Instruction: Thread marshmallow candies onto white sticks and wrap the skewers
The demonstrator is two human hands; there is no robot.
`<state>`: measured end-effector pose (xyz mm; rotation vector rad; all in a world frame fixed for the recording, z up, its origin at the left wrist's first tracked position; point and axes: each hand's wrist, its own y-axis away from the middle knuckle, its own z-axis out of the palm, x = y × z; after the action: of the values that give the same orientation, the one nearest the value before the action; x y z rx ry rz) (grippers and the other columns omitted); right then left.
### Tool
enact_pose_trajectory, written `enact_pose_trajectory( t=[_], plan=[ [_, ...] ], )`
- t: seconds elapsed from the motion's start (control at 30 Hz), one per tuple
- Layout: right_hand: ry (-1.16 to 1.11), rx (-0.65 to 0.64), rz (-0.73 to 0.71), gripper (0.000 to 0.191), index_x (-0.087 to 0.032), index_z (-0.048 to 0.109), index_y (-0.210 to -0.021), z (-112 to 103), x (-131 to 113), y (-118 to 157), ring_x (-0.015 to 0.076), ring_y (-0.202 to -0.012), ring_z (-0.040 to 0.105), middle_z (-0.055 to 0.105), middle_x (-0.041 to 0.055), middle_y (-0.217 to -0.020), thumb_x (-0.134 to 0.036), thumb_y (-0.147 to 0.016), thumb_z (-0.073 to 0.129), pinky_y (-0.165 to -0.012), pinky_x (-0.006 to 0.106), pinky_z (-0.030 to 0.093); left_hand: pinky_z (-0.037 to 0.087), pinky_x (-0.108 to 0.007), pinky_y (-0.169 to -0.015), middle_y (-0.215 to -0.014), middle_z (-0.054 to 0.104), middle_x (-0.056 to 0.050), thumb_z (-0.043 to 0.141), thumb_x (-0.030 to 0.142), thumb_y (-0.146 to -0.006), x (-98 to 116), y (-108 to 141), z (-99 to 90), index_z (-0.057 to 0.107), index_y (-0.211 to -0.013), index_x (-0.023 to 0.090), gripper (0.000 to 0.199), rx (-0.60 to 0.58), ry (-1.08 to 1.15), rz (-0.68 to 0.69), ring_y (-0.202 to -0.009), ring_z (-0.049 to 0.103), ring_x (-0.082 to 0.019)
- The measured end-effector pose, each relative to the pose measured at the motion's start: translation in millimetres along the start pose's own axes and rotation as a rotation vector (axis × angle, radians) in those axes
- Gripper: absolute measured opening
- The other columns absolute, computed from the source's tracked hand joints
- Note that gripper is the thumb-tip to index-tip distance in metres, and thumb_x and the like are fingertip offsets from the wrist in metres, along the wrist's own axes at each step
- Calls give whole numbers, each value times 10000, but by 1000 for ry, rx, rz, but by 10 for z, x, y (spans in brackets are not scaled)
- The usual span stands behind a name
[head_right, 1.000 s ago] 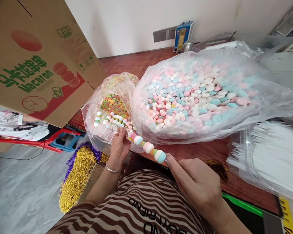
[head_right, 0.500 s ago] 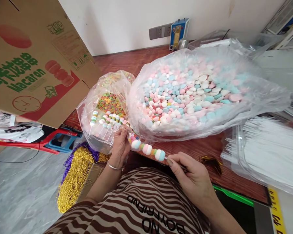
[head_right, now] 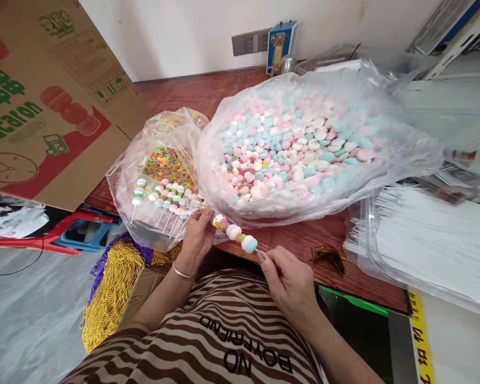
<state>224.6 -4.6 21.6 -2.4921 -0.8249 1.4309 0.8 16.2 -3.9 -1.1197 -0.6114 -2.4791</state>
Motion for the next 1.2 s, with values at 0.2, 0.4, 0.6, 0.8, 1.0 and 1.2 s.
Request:
enact_pose_trajectory(
  t=[0.2, 0.4, 0.6, 0.8, 1.0, 1.2],
  plan=[
    [-76, -18, 13, 124, -205, 634, -914, 73, 30, -8, 129, -673, 578, 607, -6, -766, -177, -1004, 554, -618, 233, 444, 571, -268, -737, -799, 751, -34, 914, 316, -634, 24, 54, 79, 732, -795, 142, 299, -14, 20, -67, -748, 706, -150],
    [72, 51, -166, 109, -192, 610, -1015, 205, 101, 28, 156, -719, 614, 646, 29, -827, -99, -971, 574, -661, 263, 480, 583, -317, -874, -729, 671, 25, 800, 189, -751, 37, 182, 282, 657, -719, 139, 155, 77, 194, -180, -712, 671, -105],
    [393, 153, -415, 141, -150, 608, -1068, 327, 198, 100, 201, -691, 595, 680, 72, -786, -77, -948, 609, -657, 325, 460, 567, -239, -796, -650, 556, 65, 729, 194, -875, 42, 212, 366, 693, -881, 143, 63, 72, 268, -247, -611, 569, -50],
    [230, 73, -294, 72, -158, 634, -970, 339, 155, 143, 167, -630, 589, 666, 44, -727, -100, -963, 591, -618, 291, 443, 561, -220, -765, -682, 537, 61, 709, 204, -914, 27, 194, 379, 675, -914, 138, 75, 65, 334, -298, -597, 561, -42],
    [-322, -147, 305, 286, -187, 658, -803, 280, 37, 146, 122, -585, 541, 617, -6, -663, -342, -1017, 548, -547, 237, 409, 570, -218, -729, -689, 531, 60, 712, 259, -920, -18, 206, 388, 659, -919, 150, 122, -22, 382, -261, -585, 550, -46],
    [-492, -162, 413, 291, -195, 599, -862, 391, 28, 145, 110, -499, 412, 480, -51, -595, -389, -1041, 476, -473, 237, 342, 558, -211, -734, -691, 515, 64, 770, 294, -872, -69, 270, 434, 656, -919, 168, 176, -45, 284, -239, -584, 524, -42]
  ],
)
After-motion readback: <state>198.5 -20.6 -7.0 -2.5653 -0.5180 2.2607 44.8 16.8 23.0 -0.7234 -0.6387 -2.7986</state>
